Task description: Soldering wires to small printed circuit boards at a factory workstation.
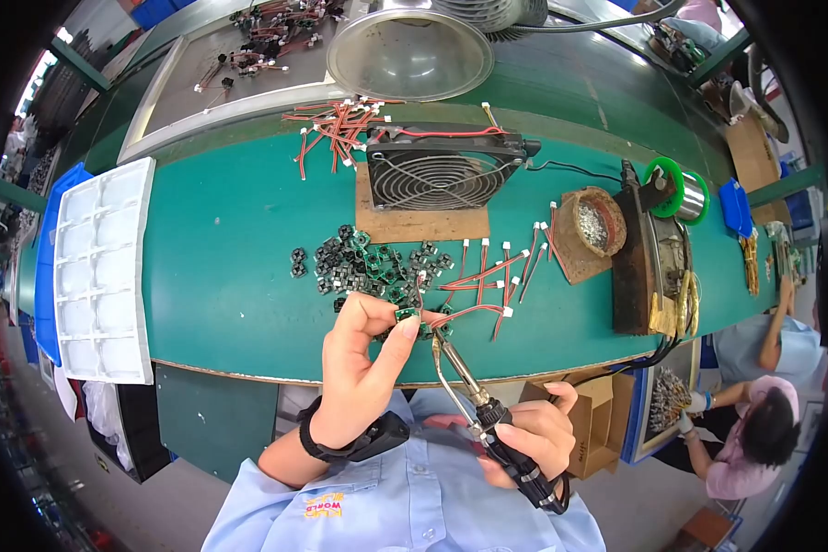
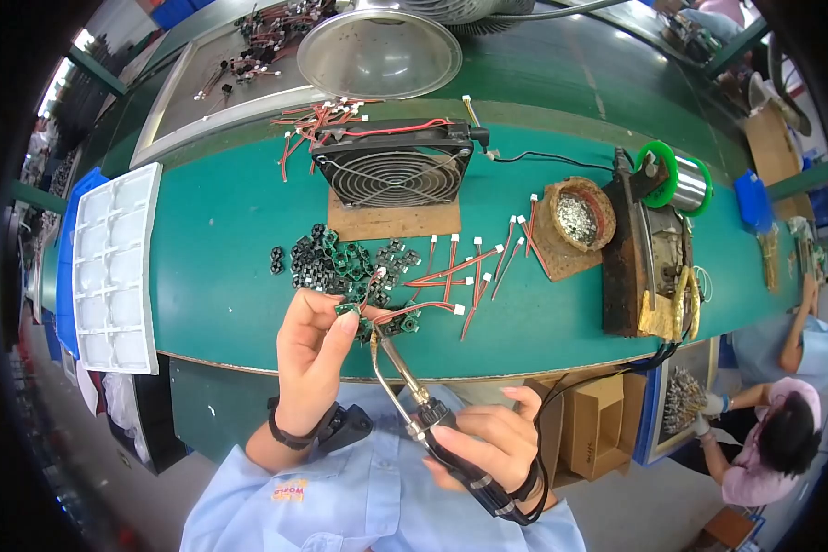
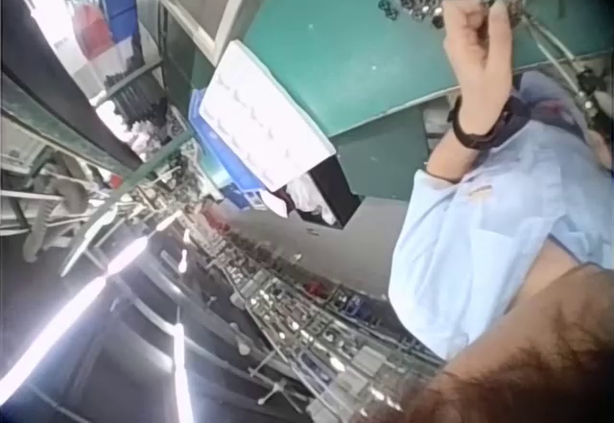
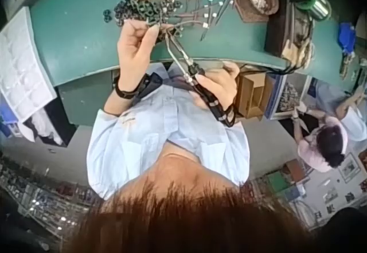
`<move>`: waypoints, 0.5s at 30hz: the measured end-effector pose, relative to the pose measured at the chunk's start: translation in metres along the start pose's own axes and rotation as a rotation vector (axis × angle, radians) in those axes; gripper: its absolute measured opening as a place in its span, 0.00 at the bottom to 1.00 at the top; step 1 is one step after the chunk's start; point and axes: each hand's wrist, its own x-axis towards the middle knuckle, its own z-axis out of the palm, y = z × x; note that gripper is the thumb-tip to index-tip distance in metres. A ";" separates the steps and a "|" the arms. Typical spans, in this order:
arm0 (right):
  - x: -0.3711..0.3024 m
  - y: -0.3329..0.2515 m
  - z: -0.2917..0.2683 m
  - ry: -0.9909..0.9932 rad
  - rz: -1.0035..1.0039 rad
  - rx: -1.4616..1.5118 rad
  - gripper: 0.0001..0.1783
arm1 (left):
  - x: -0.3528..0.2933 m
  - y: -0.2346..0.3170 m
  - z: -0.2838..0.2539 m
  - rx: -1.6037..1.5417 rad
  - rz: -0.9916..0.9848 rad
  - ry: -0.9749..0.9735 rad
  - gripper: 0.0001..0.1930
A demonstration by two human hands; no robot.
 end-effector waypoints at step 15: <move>-0.001 0.002 0.002 0.014 -0.001 -0.002 0.24 | -0.004 -0.005 0.001 0.168 0.089 0.040 0.07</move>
